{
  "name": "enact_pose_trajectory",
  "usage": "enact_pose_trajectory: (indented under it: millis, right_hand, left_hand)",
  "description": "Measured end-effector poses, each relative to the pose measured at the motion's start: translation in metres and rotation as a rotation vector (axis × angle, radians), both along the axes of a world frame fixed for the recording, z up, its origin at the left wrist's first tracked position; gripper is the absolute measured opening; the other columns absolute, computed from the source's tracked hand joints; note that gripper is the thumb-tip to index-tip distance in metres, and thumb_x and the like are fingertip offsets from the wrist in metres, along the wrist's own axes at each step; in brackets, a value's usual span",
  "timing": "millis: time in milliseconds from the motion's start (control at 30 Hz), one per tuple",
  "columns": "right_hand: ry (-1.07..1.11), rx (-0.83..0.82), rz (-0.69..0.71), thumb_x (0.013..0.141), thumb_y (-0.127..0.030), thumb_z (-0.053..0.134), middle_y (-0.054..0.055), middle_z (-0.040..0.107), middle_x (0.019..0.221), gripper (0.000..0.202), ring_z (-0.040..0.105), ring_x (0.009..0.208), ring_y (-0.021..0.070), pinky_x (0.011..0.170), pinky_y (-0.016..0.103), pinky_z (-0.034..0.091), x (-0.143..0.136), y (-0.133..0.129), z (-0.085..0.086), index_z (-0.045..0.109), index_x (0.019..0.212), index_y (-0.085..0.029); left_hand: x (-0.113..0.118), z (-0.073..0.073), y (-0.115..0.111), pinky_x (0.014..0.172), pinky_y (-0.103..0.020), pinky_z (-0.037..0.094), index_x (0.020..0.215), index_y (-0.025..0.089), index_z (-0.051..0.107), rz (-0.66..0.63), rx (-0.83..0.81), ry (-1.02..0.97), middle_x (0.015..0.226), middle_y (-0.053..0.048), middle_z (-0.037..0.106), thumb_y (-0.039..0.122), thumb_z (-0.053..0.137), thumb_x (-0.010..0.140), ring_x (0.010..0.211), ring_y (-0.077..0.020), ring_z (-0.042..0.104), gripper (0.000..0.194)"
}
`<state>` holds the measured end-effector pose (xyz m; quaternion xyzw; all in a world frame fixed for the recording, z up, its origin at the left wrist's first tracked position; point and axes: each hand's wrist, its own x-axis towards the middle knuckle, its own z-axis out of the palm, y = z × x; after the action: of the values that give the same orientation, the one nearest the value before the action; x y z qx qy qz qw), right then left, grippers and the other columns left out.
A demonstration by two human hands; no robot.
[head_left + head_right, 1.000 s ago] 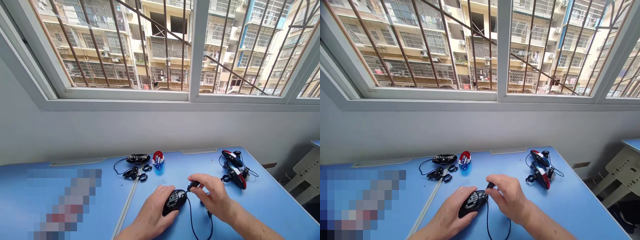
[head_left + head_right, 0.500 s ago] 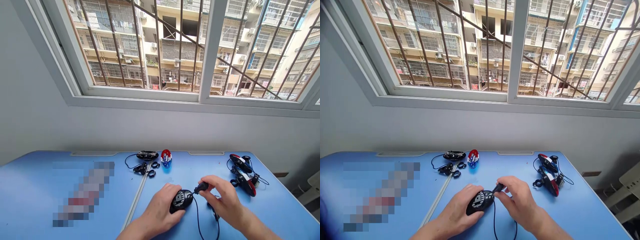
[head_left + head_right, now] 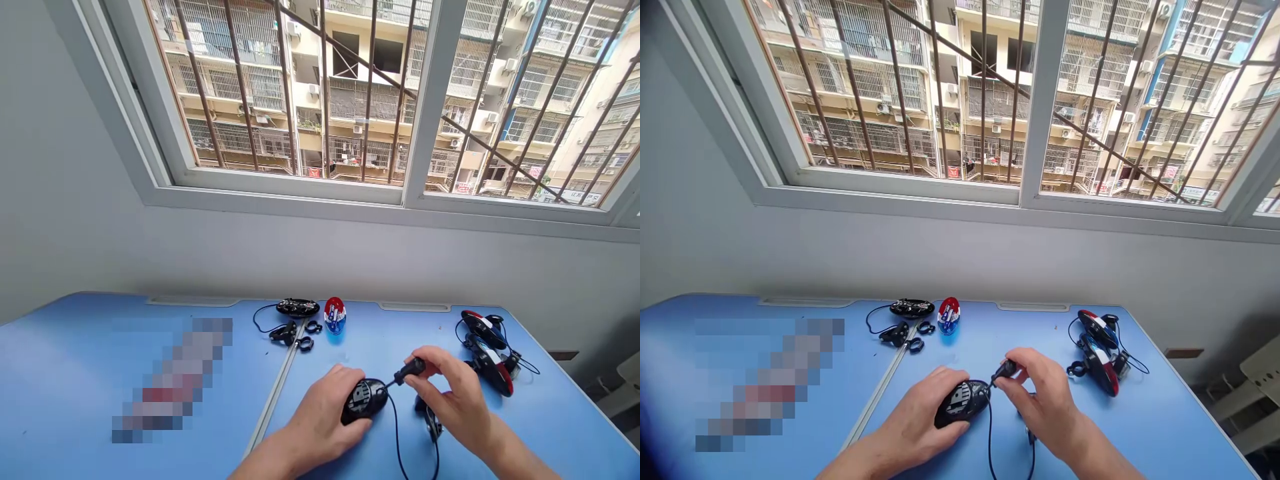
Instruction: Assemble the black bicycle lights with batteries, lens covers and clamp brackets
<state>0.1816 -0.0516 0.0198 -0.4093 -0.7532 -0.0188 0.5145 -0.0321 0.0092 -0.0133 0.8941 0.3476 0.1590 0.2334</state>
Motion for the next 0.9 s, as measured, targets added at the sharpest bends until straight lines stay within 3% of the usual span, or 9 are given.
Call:
enact_pose_trajectory:
  millis: [667, 900]
  right_hand:
    - [-0.052, -0.023, 0.003, 0.098, -0.029, 0.050, 0.004, 0.069, 0.078, 0.012, 0.063, 0.059, 0.0127, 0.048, 0.019, 0.056, -0.0036, -0.0056, 0.0014, 0.055, 0.104, -0.020]
    - [-0.075, -0.008, 0.000, 0.098, -0.029, 0.049, 0.004, 0.070, 0.077, 0.013, 0.064, 0.061, 0.0131, 0.053, 0.020, 0.057, -0.0043, -0.0048, 0.0027, 0.056, 0.103, -0.020]
  left_hand:
    - [0.0003, 0.0016, -0.0013, 0.070, -0.033, 0.043, 0.088, 0.020, 0.054, -0.015, 0.005, 0.019, 0.087, -0.005, 0.063, 0.016, 0.057, 0.069, 0.082, -0.0236, 0.053, 0.020]
    - [0.0000, -0.0006, -0.0004, 0.070, -0.033, 0.043, 0.088, 0.020, 0.053, -0.013, 0.014, 0.016, 0.088, -0.005, 0.063, 0.017, 0.058, 0.069, 0.082, -0.0240, 0.053, 0.020]
